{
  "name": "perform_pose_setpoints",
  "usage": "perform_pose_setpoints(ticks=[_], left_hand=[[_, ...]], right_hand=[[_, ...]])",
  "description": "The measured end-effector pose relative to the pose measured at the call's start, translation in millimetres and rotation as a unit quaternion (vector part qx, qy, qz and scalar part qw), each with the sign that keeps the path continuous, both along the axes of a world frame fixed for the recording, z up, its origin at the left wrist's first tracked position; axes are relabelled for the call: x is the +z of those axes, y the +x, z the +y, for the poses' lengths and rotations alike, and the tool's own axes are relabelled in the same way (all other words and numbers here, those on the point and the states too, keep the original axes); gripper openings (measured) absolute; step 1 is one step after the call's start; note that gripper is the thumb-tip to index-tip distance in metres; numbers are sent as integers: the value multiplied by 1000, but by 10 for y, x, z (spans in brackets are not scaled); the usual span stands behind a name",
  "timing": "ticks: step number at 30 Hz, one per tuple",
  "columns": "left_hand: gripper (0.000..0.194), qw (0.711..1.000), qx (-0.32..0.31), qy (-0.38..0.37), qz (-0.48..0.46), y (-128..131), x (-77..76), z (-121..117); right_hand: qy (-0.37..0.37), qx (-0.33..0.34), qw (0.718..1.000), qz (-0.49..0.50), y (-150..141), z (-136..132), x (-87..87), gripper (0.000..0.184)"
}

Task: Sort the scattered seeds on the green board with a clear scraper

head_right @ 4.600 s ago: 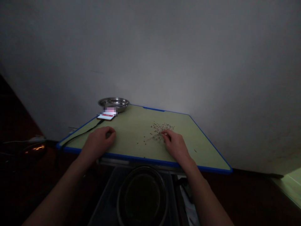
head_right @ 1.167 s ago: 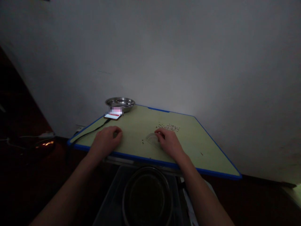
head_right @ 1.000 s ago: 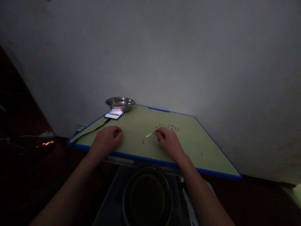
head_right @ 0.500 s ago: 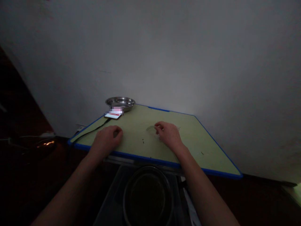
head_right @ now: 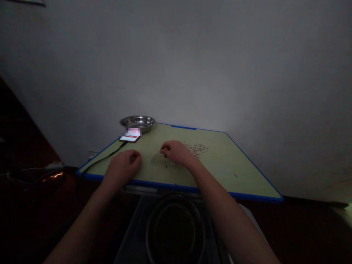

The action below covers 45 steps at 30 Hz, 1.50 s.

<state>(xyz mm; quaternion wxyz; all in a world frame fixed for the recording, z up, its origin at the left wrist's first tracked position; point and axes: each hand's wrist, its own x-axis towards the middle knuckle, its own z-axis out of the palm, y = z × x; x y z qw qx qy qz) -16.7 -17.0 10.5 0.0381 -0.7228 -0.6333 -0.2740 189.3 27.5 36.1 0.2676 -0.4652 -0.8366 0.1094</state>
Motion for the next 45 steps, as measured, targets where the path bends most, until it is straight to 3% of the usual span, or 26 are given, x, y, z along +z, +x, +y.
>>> perform_pose_setpoints(ticks=[7,13,20,25,29,34,45], left_hand=[[23,1000,3,8,9,2,-13,19],[23,1000,-5,7,4,-8,-24,20],[23,1000,-1,4,10,-3,0,13],[22,1000,-5,0,18,1,-4,21],[24,1000,-6,-6,25,4,-1,24],[26,999,-12,-6,31,-11,6,35],[31,999,-27,-17,44,-47,6,56]], right_hand=[[-51,37,998,-6,142,-339,-62,13],[-71,16,997,32,325,-571,-115,13],[-89,-17,987,131,474,-647,-90,11],[-85,-112,956,256,835,-765,-121,23],[-77,-176,914,356,1177,-915,-264,36],[-45,-220,862,454,1320,-992,-430,33],[-66,-205,849,483,1251,-977,-435,32]])
